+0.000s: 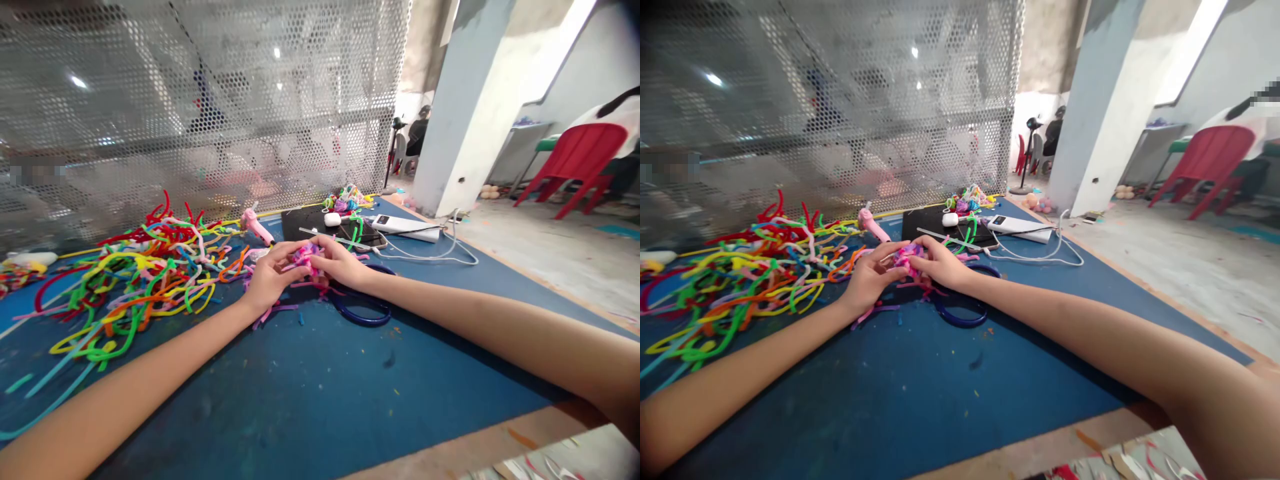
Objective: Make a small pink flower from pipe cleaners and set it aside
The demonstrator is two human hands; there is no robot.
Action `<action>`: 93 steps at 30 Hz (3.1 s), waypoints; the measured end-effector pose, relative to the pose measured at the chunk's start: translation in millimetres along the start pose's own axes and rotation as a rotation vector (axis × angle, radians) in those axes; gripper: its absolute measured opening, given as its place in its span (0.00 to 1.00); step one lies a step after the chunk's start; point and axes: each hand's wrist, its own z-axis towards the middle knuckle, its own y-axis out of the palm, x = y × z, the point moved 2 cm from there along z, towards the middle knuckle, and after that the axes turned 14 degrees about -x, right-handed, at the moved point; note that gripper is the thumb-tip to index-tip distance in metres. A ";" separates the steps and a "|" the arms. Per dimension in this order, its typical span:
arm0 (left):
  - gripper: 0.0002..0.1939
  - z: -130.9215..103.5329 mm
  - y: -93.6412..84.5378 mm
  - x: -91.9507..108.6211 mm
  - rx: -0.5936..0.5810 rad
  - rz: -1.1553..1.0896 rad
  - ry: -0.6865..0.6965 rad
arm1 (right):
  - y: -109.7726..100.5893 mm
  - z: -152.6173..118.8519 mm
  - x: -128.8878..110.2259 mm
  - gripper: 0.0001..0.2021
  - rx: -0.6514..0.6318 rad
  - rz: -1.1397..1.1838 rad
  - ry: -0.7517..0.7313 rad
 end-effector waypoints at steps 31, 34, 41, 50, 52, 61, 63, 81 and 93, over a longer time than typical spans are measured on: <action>0.15 1.7 -1.6 -11.2 0.121 -0.419 -0.171 | 7.8 -15.0 -17.7 0.10 0.232 -0.758 -0.375; 0.17 3.6 -8.1 -10.1 0.174 -0.319 -0.113 | 6.3 -12.8 -18.7 0.13 0.214 -0.674 -0.344; 0.13 -3.0 -21.7 4.8 0.266 0.136 0.057 | -1.6 -2.0 -5.3 0.14 0.204 -0.309 -0.185; 0.11 -23.9 -12.6 15.2 0.116 0.836 0.234 | 4.1 -6.0 -6.3 0.21 -0.015 -0.039 -0.109; 0.12 -30.1 -13.1 20.2 0.070 0.858 0.250 | 6.7 -7.8 -6.3 0.20 -0.054 -0.036 -0.102; 0.10 -68.7 -9.5 43.9 0.055 0.802 0.243 | 32.9 -22.0 -24.9 0.14 -0.185 -0.282 -0.174; 0.09 -74.4 -7.7 45.6 0.072 0.733 0.228 | 38.3 -28.5 -30.9 0.13 -0.168 -0.424 -0.231; 0.13 -82.1 27.0 38.0 0.138 0.319 -0.115 | 55.3 -42.6 -40.0 0.07 0.186 -0.834 -0.260; 0.10 -66.2 41.7 26.8 0.240 0.056 -0.205 | 53.3 -35.6 -32.6 0.05 0.275 -0.782 -0.204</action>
